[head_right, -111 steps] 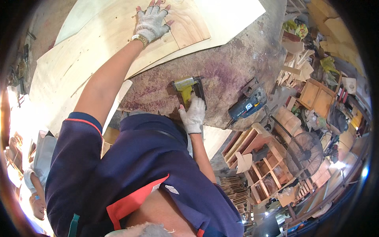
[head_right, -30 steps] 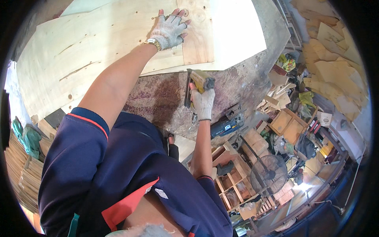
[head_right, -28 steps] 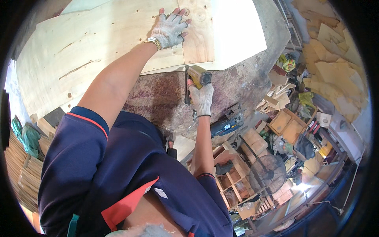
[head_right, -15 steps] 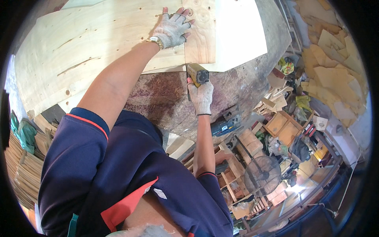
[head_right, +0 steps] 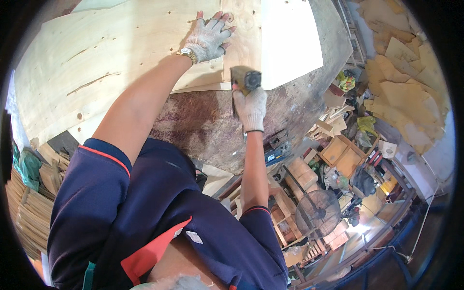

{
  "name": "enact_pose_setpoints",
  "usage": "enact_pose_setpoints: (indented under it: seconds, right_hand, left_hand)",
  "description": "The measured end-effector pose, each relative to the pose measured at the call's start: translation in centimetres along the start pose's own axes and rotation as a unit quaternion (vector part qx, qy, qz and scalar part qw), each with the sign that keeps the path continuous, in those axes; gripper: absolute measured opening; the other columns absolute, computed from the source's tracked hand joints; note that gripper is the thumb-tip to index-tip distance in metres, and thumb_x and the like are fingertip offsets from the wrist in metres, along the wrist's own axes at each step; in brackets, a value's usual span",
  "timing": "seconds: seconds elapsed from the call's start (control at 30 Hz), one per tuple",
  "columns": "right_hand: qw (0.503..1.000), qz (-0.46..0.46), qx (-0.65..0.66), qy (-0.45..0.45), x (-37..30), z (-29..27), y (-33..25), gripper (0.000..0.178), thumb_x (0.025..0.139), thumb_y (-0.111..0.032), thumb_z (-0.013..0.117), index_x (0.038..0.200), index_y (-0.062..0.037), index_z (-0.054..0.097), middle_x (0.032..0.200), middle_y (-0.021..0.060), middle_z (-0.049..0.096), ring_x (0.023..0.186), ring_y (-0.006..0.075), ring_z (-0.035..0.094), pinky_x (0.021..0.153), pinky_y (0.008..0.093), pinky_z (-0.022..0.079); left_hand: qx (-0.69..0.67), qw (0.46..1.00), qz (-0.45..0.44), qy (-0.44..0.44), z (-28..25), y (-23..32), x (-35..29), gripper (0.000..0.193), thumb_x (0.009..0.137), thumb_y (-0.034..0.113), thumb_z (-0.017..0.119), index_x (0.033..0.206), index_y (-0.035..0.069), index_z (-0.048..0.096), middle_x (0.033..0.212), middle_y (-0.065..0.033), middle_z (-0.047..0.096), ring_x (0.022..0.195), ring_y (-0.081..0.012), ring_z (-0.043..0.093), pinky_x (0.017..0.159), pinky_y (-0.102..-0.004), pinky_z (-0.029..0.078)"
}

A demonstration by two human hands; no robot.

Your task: The person assembles wooden furniture by cutting a small piece of wood with a circular saw, then attaching it to a larger board using a nail gun. They flip the board and continue nailing, then move the board to another location.

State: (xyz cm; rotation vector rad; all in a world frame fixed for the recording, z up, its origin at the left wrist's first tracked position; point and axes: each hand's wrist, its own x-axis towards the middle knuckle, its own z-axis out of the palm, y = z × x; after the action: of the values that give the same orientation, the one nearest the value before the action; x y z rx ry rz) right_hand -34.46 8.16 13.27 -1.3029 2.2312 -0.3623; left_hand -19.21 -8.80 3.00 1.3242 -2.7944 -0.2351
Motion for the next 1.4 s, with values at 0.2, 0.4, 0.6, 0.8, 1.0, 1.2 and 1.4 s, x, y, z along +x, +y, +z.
enact_pose_setpoints:
  seconds: [0.2,0.4,0.6,0.8,1.0,1.2,1.4]
  right_hand:
    - [0.998,-0.022,0.058,0.0,9.6,-2.1,-6.8,0.028,0.094,-0.024,0.073,0.108,0.0,0.073,0.077,0.0054,0.073,0.049,0.0108,0.057,0.046,0.0292,0.046]
    - [0.989,-0.081,0.117,-0.052,19.8,-0.2,-12.5,0.034,0.09,-0.031,0.075,0.095,0.0018,0.073,0.07,0.0082,0.071,0.048,0.0169,0.064,0.047,0.0324,0.052]
    - [0.987,-0.077,0.108,-0.086,23.7,0.9,-14.4,0.029,0.09,-0.023,0.07,0.105,0.0003,0.076,0.083,0.0082,0.076,0.049,0.0135,0.061,0.048,0.0301,0.051]
    - [0.99,-0.069,0.076,-0.1,23.8,0.5,-15.8,0.03,0.09,-0.024,0.07,0.106,0.0003,0.075,0.084,0.0079,0.076,0.05,0.0138,0.062,0.049,0.0299,0.051]
    - [0.993,-0.069,0.037,-0.089,23.5,0.7,-16.0,0.026,0.089,-0.022,0.069,0.098,0.0013,0.076,0.08,0.0087,0.075,0.05,0.0147,0.061,0.05,0.0327,0.05]
    - [0.99,-0.038,0.071,-0.113,23.2,1.1,-15.4,0.025,0.088,-0.023,0.069,0.094,0.0014,0.074,0.078,0.0082,0.073,0.05,0.0147,0.06,0.049,0.0333,0.049]
    - [0.988,-0.044,0.076,-0.126,21.5,0.6,-14.8,0.025,0.089,-0.02,0.066,0.098,0.0017,0.073,0.079,0.008,0.073,0.049,0.014,0.059,0.048,0.0323,0.048]
  left_hand:
    - [-0.056,0.998,-0.024,-0.024,-0.8,-0.3,0.3,0.062,0.098,0.045,0.056,0.155,0.022,0.044,0.167,-0.0098,0.032,0.157,-0.0279,0.023,0.122,-0.0692,0.015]
    - [-0.121,0.992,-0.016,-0.022,-0.8,-0.3,0.2,0.057,0.097,0.039,0.058,0.148,0.012,0.051,0.164,-0.0158,0.034,0.156,-0.0321,0.024,0.122,-0.0727,0.01]
    - [-0.129,0.991,-0.016,0.003,-0.3,-0.5,0.2,0.054,0.097,0.033,0.057,0.141,0.002,0.055,0.156,-0.0164,0.044,0.154,-0.0311,0.028,0.122,-0.0732,0.013]
    - [-0.146,0.989,-0.012,0.003,-0.8,-0.6,0.0,0.047,0.093,0.036,0.064,0.128,0.004,0.065,0.145,-0.0135,0.054,0.148,-0.0312,0.037,0.121,-0.0717,0.02]
    - [-0.183,0.983,-0.012,0.0,-0.7,-0.7,0.0,0.045,0.093,0.031,0.06,0.129,0.003,0.064,0.148,-0.0168,0.051,0.149,-0.0312,0.037,0.122,-0.0709,0.017]
    - [-0.194,0.98,-0.021,0.04,-0.1,-0.6,0.0,0.049,0.087,0.028,0.065,0.129,0.005,0.061,0.144,-0.016,0.052,0.148,-0.0321,0.037,0.123,-0.0692,0.018]
    - [-0.239,0.959,-0.067,0.133,0.1,-0.9,-0.3,0.052,0.078,0.023,0.072,0.125,0.006,0.056,0.131,-0.0157,0.055,0.136,-0.0348,0.047,0.122,-0.0608,0.028]
